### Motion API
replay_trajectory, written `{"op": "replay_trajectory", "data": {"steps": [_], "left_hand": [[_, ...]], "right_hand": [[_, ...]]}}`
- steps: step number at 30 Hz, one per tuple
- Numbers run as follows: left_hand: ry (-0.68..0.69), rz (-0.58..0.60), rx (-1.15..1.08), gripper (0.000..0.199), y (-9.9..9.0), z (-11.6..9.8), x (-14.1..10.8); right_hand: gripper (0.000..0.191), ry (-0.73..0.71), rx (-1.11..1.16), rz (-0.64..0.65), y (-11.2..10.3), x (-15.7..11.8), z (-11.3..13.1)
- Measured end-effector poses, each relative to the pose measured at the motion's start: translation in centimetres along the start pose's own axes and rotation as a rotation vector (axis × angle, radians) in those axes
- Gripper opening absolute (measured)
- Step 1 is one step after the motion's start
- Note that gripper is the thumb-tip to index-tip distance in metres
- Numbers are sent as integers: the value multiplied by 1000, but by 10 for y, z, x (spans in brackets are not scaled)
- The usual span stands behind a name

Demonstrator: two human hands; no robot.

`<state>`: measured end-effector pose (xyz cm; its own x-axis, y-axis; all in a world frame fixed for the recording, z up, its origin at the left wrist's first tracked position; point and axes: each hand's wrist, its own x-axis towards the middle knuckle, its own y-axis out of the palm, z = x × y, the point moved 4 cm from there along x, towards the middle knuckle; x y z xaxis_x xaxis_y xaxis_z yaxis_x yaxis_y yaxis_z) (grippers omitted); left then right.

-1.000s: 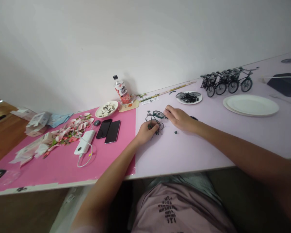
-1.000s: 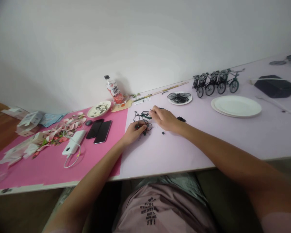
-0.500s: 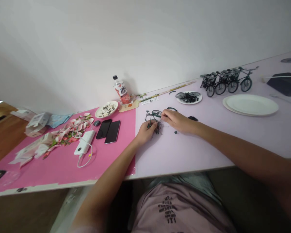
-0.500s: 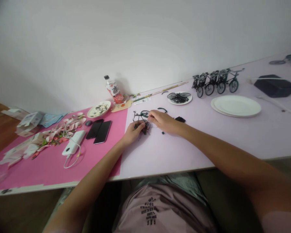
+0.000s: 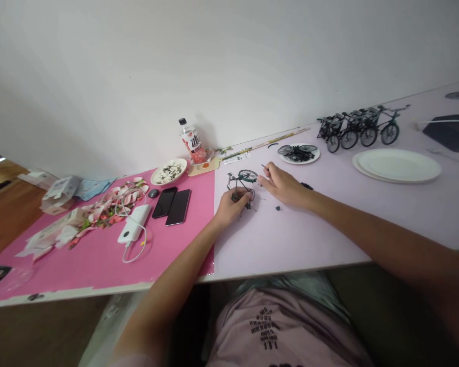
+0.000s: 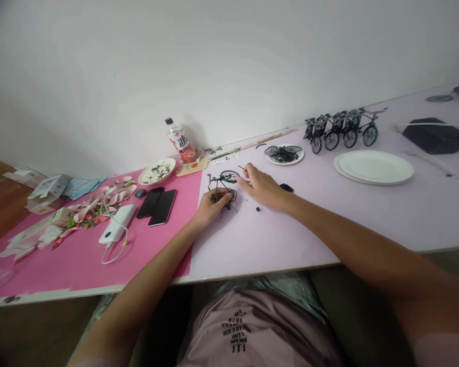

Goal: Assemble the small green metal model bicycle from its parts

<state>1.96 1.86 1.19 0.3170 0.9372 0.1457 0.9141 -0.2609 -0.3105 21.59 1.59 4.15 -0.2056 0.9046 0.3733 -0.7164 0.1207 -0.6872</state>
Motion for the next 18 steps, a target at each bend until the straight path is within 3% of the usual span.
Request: {"op": "replay_trajectory", "data": {"steps": [4,7,14,18], "left_hand": [[-8,-52,-7,30,-3,-1,0],[-19,-70,-26,31,-4,-3,-1],[-35,-84,-13,37,-3,-6,-2],[-21,-83,-15,38,-3,-6,-2]], "right_hand": [[15,51,-39,-184,-14,8,-8],[14,68,-60,-229,-22,13,-17],[12,11,-216,-58,-13,22,-44],[14,21,-234,32,-21,24,-49]]}}
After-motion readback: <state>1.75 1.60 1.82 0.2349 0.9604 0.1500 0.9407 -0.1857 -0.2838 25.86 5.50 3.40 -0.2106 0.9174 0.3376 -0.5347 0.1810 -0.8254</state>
